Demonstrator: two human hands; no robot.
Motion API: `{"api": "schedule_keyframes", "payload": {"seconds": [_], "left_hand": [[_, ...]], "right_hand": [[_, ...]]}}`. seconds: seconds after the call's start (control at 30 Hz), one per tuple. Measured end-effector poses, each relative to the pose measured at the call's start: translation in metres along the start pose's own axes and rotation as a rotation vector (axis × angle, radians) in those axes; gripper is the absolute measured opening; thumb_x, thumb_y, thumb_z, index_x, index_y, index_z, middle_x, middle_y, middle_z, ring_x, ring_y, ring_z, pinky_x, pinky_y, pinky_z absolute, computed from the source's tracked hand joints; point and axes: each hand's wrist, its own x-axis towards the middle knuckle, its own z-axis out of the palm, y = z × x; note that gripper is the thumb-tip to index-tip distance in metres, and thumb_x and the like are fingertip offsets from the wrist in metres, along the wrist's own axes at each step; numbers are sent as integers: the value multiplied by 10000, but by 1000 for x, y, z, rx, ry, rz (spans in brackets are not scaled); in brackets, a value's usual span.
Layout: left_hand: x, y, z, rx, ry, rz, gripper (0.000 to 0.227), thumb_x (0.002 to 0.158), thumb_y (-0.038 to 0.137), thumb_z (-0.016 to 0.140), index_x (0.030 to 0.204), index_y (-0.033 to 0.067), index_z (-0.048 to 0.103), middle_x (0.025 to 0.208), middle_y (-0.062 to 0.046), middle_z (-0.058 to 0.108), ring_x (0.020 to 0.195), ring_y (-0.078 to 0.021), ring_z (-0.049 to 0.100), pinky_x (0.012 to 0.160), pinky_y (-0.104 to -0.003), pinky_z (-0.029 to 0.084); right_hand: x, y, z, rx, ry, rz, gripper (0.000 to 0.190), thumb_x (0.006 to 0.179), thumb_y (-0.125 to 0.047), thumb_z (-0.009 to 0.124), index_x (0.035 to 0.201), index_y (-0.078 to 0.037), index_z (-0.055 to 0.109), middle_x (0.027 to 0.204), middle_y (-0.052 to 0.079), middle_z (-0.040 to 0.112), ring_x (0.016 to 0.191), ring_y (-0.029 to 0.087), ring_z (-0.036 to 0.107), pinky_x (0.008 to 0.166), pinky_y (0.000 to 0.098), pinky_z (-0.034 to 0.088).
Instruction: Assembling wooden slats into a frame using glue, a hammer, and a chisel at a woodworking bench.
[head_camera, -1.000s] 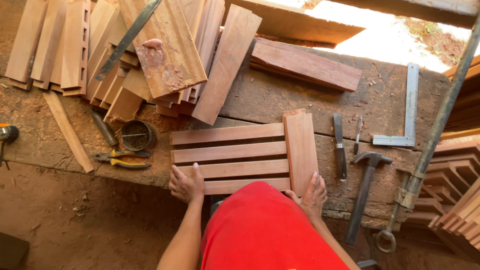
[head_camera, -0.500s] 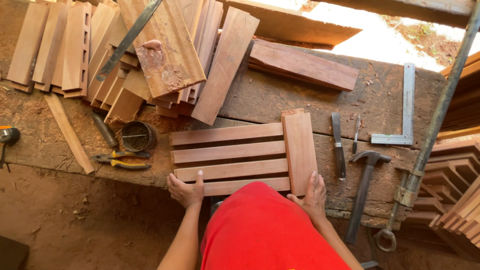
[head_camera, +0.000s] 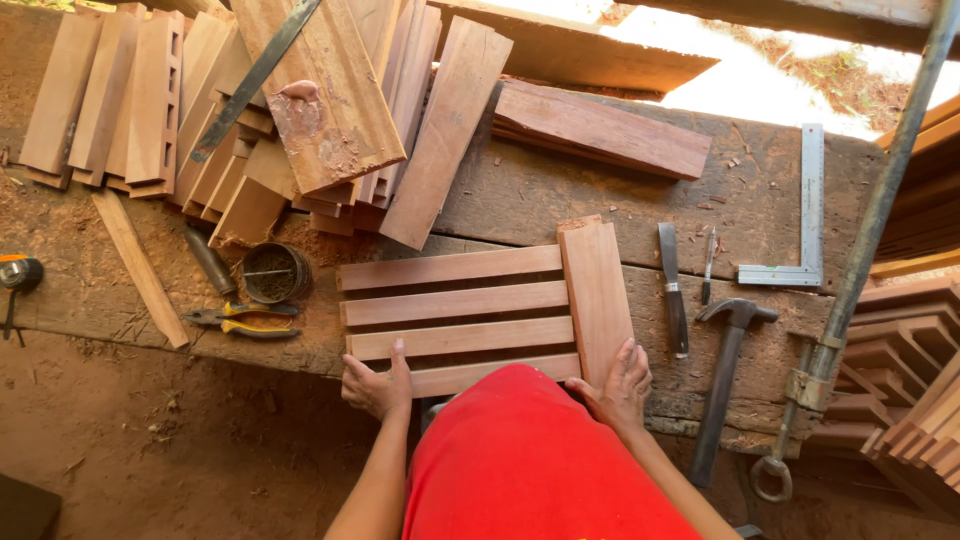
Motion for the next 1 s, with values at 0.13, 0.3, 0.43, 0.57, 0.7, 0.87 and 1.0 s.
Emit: {"api": "schedule_keyframes", "payload": {"seconds": [0.13,0.3,0.43,0.57,0.7,0.87,1.0], "left_hand": [[-1,2,0,-28,27,-12,1054,641,621,863,1437,-3,568,1226,-238,576,1199,-466,508,976,-582,393],[-3,4,-1,-43,37,-48,1041,631,620,870,1447,43,580,1194,-216,571,1181,-457,509,998,-567,375],[-3,8,-3,-61,38,-63,1036,636,625,869,1449,52,581,1190,-213,571,1189,-451,510,1003,-565,372],[-1,7,-4,-51,30,-52,1024,638,636,864,1438,60,588,1188,-223,567,1162,-445,519,981,-563,381],[7,-8,-4,-30,-40,-117,858,749,614,792,1404,92,603,1280,-198,549,1164,-431,526,963,-556,407],[20,-9,-14,74,-269,-209,803,881,675,546,1499,165,486,1462,-168,485,1240,-428,450,1048,-559,343],[22,-4,-21,-15,-303,-217,826,863,639,588,1500,122,483,1424,-210,484,1213,-442,463,1047,-544,380]], "right_hand": [[1,-7,-2,-34,-64,97,1396,581,-725,789,1641,-73,158,1539,233,227,1354,487,353,1026,637,422],[3,-17,-10,87,-173,246,1405,584,-678,838,1664,-166,100,1559,206,200,1392,492,288,1051,648,385],[4,-21,-15,118,-189,265,1396,599,-668,839,1666,-184,79,1570,199,176,1406,489,260,1068,651,362],[2,-15,-9,107,-140,228,1415,563,-741,811,1662,-189,111,1566,185,197,1413,476,263,1100,632,339],[-7,-13,-9,16,27,98,1356,563,-770,773,1633,-112,263,1495,208,326,1314,482,409,1018,658,420],[-9,-3,-12,-198,231,-186,1205,716,-767,624,1556,47,333,1396,277,429,1171,480,501,977,603,422],[0,-7,-12,-27,1,-62,1027,873,-600,540,1586,44,175,1509,315,236,1290,537,323,1066,643,257]]}}
